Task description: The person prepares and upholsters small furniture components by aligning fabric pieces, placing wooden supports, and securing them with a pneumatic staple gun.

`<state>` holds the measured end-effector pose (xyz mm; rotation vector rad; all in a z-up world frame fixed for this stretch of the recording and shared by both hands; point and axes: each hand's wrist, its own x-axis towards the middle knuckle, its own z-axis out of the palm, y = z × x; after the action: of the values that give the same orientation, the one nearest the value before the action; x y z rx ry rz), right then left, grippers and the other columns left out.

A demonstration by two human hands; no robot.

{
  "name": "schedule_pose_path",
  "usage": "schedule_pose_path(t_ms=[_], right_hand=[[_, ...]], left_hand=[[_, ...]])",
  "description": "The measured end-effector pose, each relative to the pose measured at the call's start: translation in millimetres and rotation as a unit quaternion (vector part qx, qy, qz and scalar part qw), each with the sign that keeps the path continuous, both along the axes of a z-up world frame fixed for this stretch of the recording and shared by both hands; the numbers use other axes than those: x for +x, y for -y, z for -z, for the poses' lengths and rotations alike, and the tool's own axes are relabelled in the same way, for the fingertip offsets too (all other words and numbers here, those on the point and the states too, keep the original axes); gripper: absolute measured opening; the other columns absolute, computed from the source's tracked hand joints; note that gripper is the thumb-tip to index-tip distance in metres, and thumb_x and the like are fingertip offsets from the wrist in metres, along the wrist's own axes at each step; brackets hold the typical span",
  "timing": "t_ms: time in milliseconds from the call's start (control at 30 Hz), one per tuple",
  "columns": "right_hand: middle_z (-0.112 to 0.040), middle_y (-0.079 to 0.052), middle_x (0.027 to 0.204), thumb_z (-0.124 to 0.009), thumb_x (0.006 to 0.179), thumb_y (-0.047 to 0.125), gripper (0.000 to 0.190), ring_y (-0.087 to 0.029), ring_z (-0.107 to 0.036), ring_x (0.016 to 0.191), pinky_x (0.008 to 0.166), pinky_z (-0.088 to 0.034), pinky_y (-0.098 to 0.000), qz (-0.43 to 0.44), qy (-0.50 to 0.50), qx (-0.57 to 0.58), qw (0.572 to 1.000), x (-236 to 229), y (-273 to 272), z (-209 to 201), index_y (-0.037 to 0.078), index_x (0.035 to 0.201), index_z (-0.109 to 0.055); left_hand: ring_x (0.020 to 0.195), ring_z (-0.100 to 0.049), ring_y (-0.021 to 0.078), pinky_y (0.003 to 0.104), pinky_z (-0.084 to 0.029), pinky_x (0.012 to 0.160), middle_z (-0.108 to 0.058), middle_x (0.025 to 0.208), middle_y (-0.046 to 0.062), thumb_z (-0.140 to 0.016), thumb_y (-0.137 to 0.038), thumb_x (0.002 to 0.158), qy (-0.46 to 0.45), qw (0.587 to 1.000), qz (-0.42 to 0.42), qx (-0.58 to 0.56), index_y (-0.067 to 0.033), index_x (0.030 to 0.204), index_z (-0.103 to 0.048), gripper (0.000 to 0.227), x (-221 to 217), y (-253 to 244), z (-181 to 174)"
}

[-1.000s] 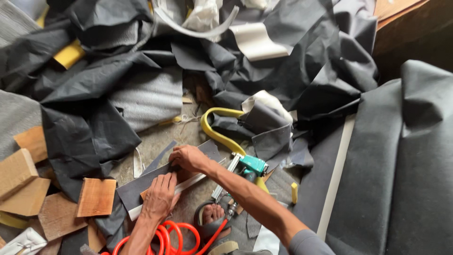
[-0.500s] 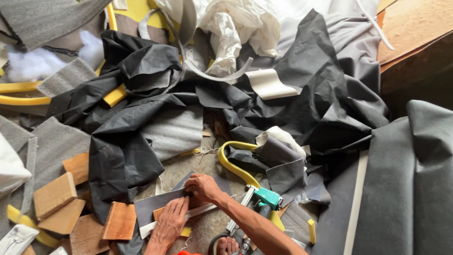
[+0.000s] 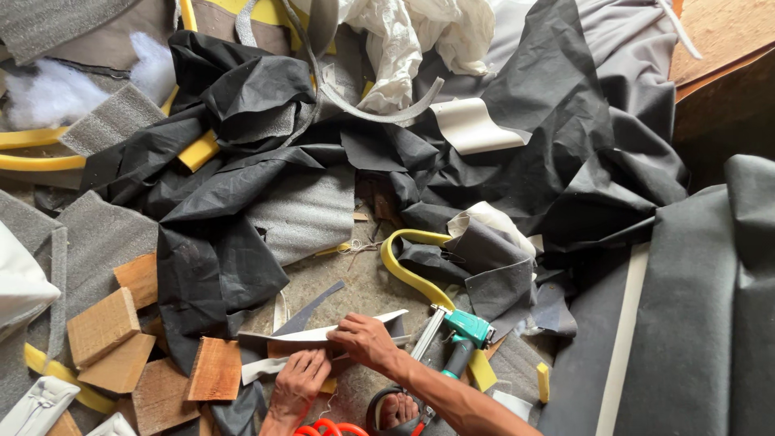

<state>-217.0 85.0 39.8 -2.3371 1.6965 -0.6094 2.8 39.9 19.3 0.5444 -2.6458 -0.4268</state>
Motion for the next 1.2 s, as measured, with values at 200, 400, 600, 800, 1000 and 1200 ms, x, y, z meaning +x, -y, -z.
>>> schedule_pose_path(t_ms=[200,400,600,800,1000,1200], right_hand=[[-0.07,-0.001,0.098,-0.073,0.07,0.003,0.039,-0.021,-0.063,0.088,0.074,-0.056,-0.0313,0.034,0.039,-0.016,0.999,10,-8,-7,0.008,0.109,-0.075],[-0.07,-0.008,0.115,-0.074,0.062,0.01,0.044,-0.032,-0.065,0.107,0.087,-0.057,-0.0409,0.023,0.064,0.002,0.998,8,-19,-6,0.006,0.106,-0.073],[-0.063,-0.015,0.133,-0.066,0.061,-0.007,0.065,-0.036,-0.058,0.125,0.099,-0.051,-0.0432,0.034,0.089,0.042,0.995,18,-55,-18,-0.001,0.126,-0.066],[-0.065,-0.015,0.119,-0.068,0.066,-0.005,0.061,-0.029,-0.061,0.11,0.094,-0.048,-0.0401,0.363,0.134,-0.131,0.913,-37,-157,-11,0.005,0.126,-0.06],[-0.073,-0.011,0.07,-0.09,0.066,0.013,0.072,-0.022,-0.068,0.053,0.048,-0.055,-0.0381,0.731,0.416,-0.058,0.538,-59,-210,53,-0.006,0.119,-0.046],[-0.074,-0.016,0.075,-0.07,0.084,0.036,0.053,-0.022,-0.069,0.064,0.061,-0.056,-0.033,0.626,0.66,0.167,0.381,-86,-190,20,0.001,0.121,-0.057]], left_hand=[[0.105,-0.066,0.0277,0.04,-0.053,0.093,-0.069,0.119,0.011,-0.064,-0.009,0.078,-0.015,0.999,-0.029,0.017,-0.0026,0.114,-0.068,0.037,-5,3,-12],[0.132,-0.046,0.0424,0.047,-0.038,0.11,-0.054,0.138,0.023,-0.069,0.005,0.065,-0.032,0.982,-0.002,0.185,-0.0016,0.135,-0.054,0.072,-38,31,-29],[0.137,-0.047,0.0384,0.048,-0.035,0.117,-0.054,0.146,0.022,-0.065,0.005,0.072,-0.032,0.986,0.073,0.145,0.0072,0.141,-0.052,0.07,-24,33,-27],[0.141,-0.047,0.035,0.045,-0.036,0.121,-0.053,0.148,0.02,-0.06,0.005,0.077,-0.039,0.996,0.02,0.082,0.0063,0.143,-0.052,0.066,-34,34,0],[0.135,-0.048,0.0331,0.044,-0.035,0.113,-0.055,0.143,0.017,-0.063,0.0,0.076,-0.028,0.996,-0.042,0.078,0.0031,0.139,-0.054,0.064,-56,48,31],[0.133,-0.05,0.0309,0.043,-0.037,0.114,-0.057,0.142,0.016,-0.065,-0.011,0.088,-0.042,0.998,-0.049,0.017,0.0032,0.14,-0.054,0.055,-57,36,39]])
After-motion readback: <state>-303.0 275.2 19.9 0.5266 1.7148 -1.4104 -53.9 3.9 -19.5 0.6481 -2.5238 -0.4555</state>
